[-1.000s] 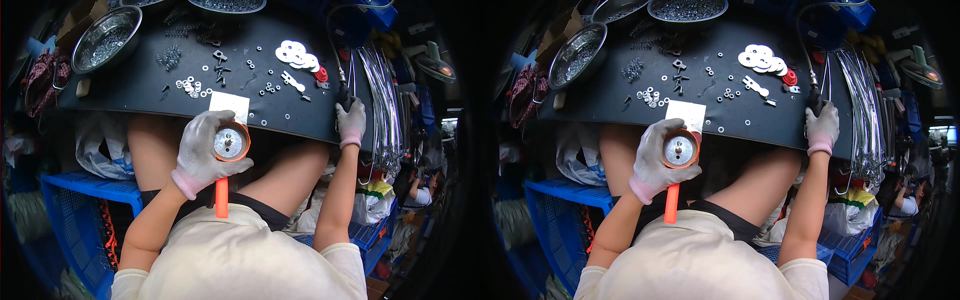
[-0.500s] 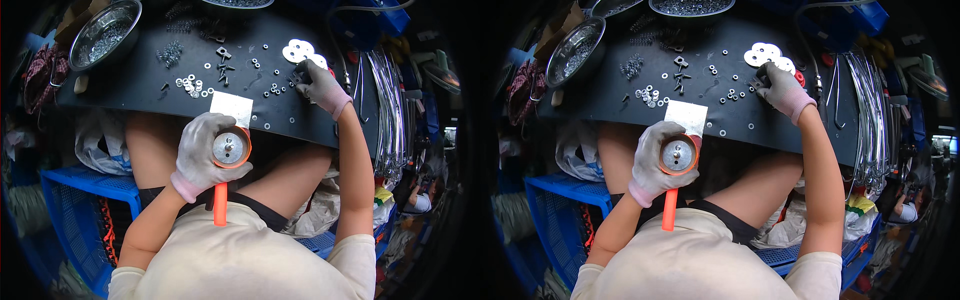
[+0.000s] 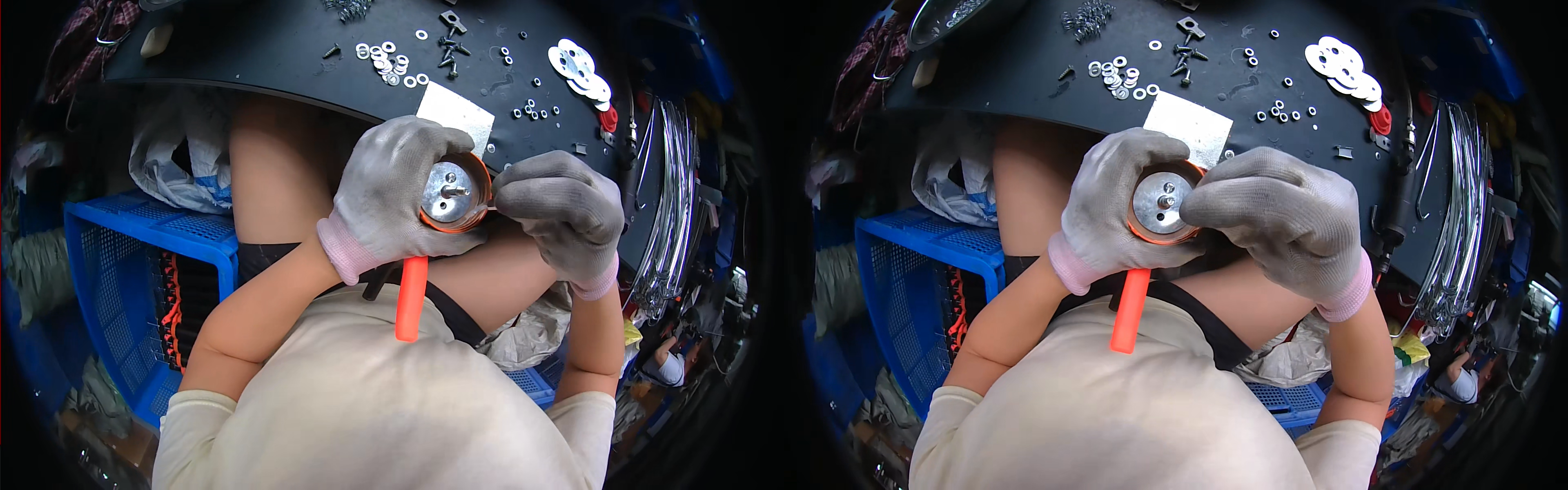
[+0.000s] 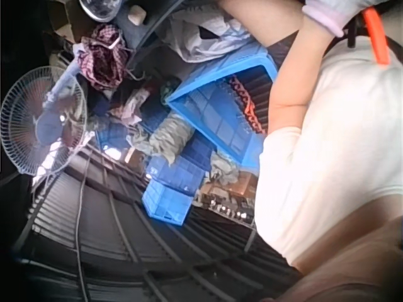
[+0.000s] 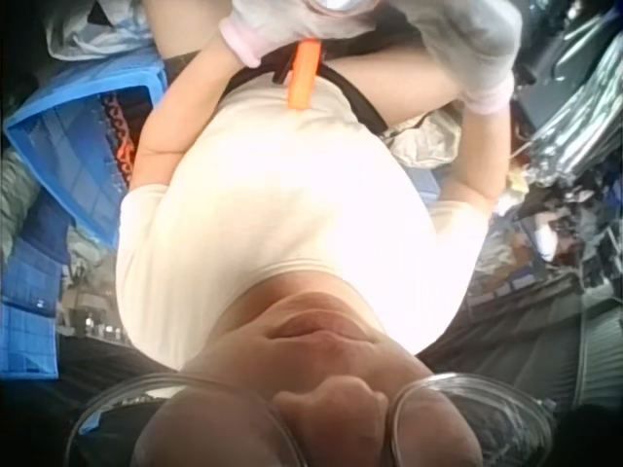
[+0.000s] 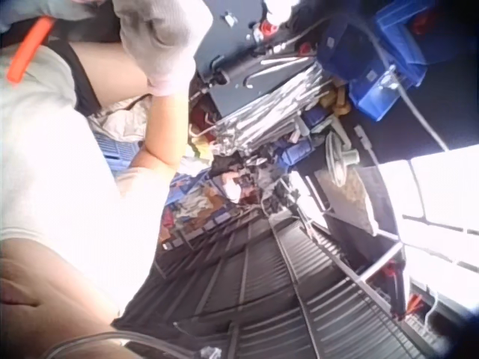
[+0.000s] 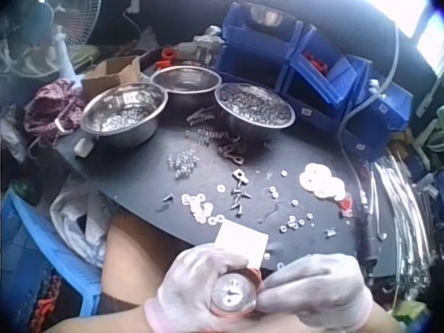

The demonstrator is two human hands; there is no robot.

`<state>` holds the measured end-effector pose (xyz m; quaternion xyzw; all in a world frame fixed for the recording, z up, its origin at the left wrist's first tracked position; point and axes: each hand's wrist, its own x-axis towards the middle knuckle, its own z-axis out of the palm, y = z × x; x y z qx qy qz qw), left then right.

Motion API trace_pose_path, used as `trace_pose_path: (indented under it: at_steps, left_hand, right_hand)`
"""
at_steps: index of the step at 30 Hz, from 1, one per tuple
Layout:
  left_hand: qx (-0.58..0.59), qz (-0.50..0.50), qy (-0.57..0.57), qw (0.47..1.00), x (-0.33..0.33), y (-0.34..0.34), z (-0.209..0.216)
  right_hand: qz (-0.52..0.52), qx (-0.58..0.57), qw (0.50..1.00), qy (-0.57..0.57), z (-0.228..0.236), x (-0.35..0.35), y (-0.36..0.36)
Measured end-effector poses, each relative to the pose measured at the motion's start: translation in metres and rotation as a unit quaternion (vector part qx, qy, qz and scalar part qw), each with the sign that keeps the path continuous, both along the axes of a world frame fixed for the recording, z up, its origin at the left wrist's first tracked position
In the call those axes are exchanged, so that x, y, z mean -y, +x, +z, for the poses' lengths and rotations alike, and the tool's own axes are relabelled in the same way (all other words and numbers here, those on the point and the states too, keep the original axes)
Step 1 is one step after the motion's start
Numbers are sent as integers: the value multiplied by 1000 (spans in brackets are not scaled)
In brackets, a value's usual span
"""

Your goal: The person assembles caulking guns by fitting handles, springs, metal plates, and plungers together, securing screws with an electric screwdriver, attaching tubes, and placing finished caulking guns into a crate.

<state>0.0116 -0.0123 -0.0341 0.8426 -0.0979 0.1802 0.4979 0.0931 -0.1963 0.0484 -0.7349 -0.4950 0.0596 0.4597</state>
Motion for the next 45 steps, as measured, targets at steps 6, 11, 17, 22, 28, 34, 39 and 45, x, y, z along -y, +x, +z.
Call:
trace_pose_path:
  at_steps: [6,11,17,22,28,34,39,45]
  left_hand:
    - [11,-1,-10,1000,2,-1,-1]
    - [62,31,-11,998,4,1,-1]
    - [67,36,-8,997,5,3,-3]
    - [66,37,-4,997,6,3,-2]
    - [1,32,7,999,0,-3,-1]
    - [9,16,18,1000,3,-2,3]
    - [-35,-34,-54,997,-16,10,11]
    - [42,9,317,947,-37,109,21]
  right_hand:
    - [74,279,944,-161,6,-9,2]
    - [57,406,882,-230,11,1,-11]
    - [37,424,880,-209,3,8,-21]
    - [32,412,891,-188,1,10,-22]
    - [-250,303,920,0,-7,22,4]
    - [-399,258,818,-323,-41,70,31]
    - [-588,108,578,-555,-36,152,35]
    - [-627,-51,708,-322,-47,161,38]
